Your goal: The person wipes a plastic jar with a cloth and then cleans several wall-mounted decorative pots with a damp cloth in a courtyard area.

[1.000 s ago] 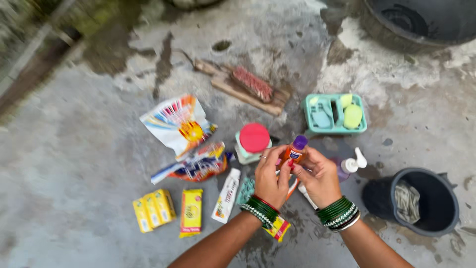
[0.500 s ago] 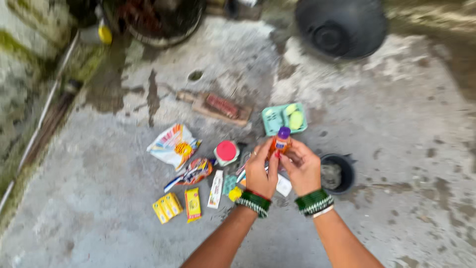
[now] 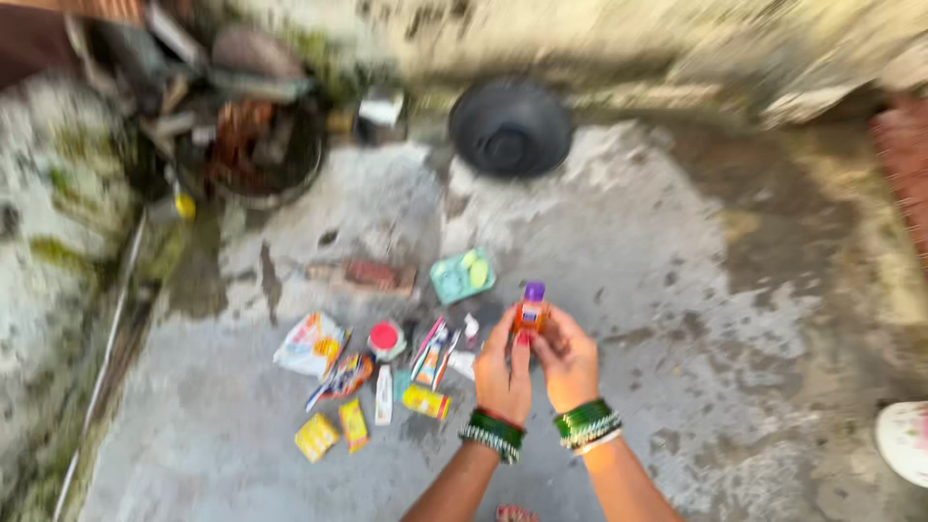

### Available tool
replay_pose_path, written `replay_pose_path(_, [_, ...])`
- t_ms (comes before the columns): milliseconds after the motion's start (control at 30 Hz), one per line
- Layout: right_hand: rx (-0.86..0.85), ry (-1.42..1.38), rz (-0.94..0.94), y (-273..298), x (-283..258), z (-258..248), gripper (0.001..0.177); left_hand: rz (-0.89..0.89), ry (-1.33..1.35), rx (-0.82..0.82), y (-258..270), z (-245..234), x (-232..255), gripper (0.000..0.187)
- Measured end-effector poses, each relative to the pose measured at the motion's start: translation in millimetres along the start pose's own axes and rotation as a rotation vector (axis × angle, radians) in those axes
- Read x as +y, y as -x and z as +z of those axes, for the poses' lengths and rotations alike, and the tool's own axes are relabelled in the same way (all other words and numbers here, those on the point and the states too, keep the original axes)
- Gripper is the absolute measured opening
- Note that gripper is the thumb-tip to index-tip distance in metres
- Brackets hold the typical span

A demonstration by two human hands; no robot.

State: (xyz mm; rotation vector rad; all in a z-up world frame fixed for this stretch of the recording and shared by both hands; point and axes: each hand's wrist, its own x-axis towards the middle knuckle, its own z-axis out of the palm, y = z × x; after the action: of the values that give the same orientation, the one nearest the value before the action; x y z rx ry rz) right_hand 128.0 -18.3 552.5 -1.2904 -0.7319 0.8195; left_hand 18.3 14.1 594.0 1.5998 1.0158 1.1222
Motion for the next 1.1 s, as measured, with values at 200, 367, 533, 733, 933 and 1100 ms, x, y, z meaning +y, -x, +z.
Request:
replay_pose_path(200, [0.07,-0.106,0.05,17,-99,-92,0.046,-0.234,0.055,-0.181,10,66,117,0.045])
replay_pose_path(367, [0.15,0.006,-0.001,24,-171,-145,0.053,0.005,0.168,-0.324,1,105,169,0.044])
replay_pose_path(533, [0.17,0.058,-0.08,50,-241,-182,0.05,0.073,0.213,-0.441,14,127,223,0.049])
replay_pose_path(733, [0.264,-0.034,-0.072,83,-280,-224,0.048,0.127,0.241,-0.608,34,170,244,0.052])
replay_pose_path(933, [0.379,0.045,-0.028,76,-271,-309,0.05,0.098,0.291,-0.73,48,249,264,0.057])
replay_pose_path(1100, [0.374,0.001,-0.015,60,-281,-390,0.046,0.144,0.21,-0.724,49,327,285,0.058])
